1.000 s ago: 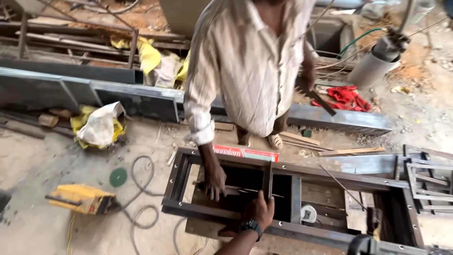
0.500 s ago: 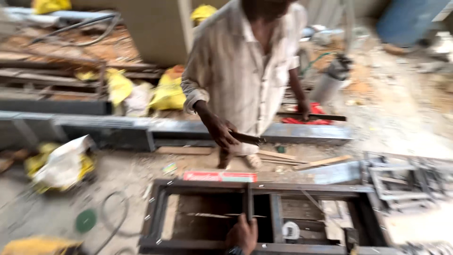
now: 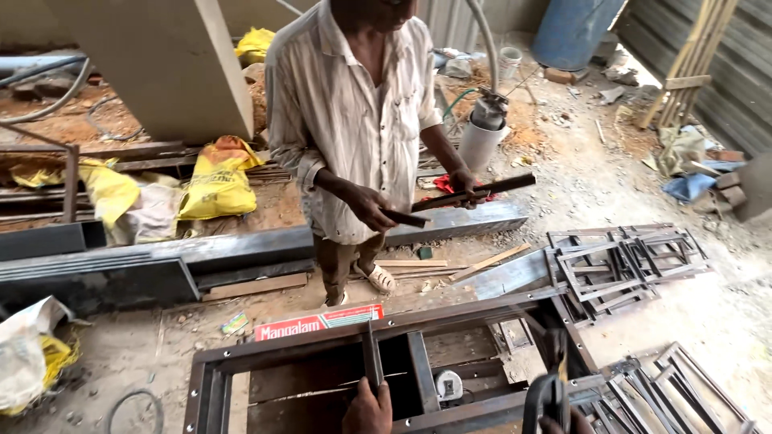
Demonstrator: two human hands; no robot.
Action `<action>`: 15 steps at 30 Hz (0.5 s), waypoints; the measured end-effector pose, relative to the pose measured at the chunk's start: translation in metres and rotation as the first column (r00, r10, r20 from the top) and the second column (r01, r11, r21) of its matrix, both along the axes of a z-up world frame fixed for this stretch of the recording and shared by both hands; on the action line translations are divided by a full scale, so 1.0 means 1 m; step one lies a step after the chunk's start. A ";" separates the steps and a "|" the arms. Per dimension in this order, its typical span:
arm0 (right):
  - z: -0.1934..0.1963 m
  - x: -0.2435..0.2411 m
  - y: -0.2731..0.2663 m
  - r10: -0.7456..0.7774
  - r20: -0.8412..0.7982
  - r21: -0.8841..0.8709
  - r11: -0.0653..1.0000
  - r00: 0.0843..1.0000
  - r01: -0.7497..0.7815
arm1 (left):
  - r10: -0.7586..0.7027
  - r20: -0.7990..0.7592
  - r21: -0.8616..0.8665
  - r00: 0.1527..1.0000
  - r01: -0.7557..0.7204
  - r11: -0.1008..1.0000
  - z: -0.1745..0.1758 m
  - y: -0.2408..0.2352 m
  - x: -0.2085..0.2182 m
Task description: The person welds metal bars onto rectangular steel window frames laid on the ground, holding an electrode holder to strike arcs that produce sparks. The person positions bars inside the frame, measures with a tape measure, and works while another worker stands nearby holding and handing over bars.
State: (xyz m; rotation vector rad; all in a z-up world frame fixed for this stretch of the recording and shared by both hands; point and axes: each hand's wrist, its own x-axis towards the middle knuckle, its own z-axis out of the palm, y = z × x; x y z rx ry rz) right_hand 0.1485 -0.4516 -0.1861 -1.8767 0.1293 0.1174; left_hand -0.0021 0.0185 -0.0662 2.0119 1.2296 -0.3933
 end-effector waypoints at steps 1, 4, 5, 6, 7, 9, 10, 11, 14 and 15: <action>0.023 0.033 0.017 -0.008 -0.005 -0.001 1.000 1.000 0.008 | 0.015 0.018 0.028 1.000 -0.015 0.999 -0.008 -0.001 0.000; 0.177 0.032 0.080 0.025 0.071 0.061 0.998 0.997 -0.029 | 0.029 0.042 0.080 0.999 -0.032 0.996 -0.019 -0.001 0.004; 0.212 0.027 0.099 0.020 0.072 0.057 0.998 0.997 -0.024 | 0.024 0.042 0.076 0.999 -0.027 0.997 -0.021 -0.001 0.003; 0.246 0.024 0.120 -0.023 0.067 0.106 0.994 0.998 0.016 | 0.029 0.024 0.053 0.999 -0.030 0.998 -0.024 0.000 0.003; 0.280 0.022 0.141 -0.067 0.060 0.154 0.986 0.996 0.057 | 0.034 0.005 0.031 0.999 -0.034 0.999 -0.025 0.001 0.003; 0.275 0.027 0.140 -0.067 0.026 0.185 0.981 0.997 0.062 | 0.036 0.020 0.019 0.999 -0.036 0.999 -0.041 0.003 0.006; 0.272 0.029 0.141 -0.068 -0.015 0.214 0.974 0.998 0.069 | 0.036 0.028 0.005 0.999 -0.036 0.999 -0.049 0.005 0.006; 0.256 0.029 0.136 -0.066 -0.013 0.218 0.974 0.998 0.067 | 0.038 0.030 0.009 0.999 -0.038 0.999 -0.050 0.007 0.006; 0.200 0.023 0.119 -0.042 -0.086 0.247 0.967 0.995 0.062 | 0.028 0.069 -0.022 0.997 -0.026 0.999 -0.051 0.008 0.005; 0.176 0.020 0.111 -0.032 -0.080 0.203 0.978 0.996 0.048 | 0.024 0.073 -0.025 0.997 -0.023 0.999 -0.049 0.008 0.005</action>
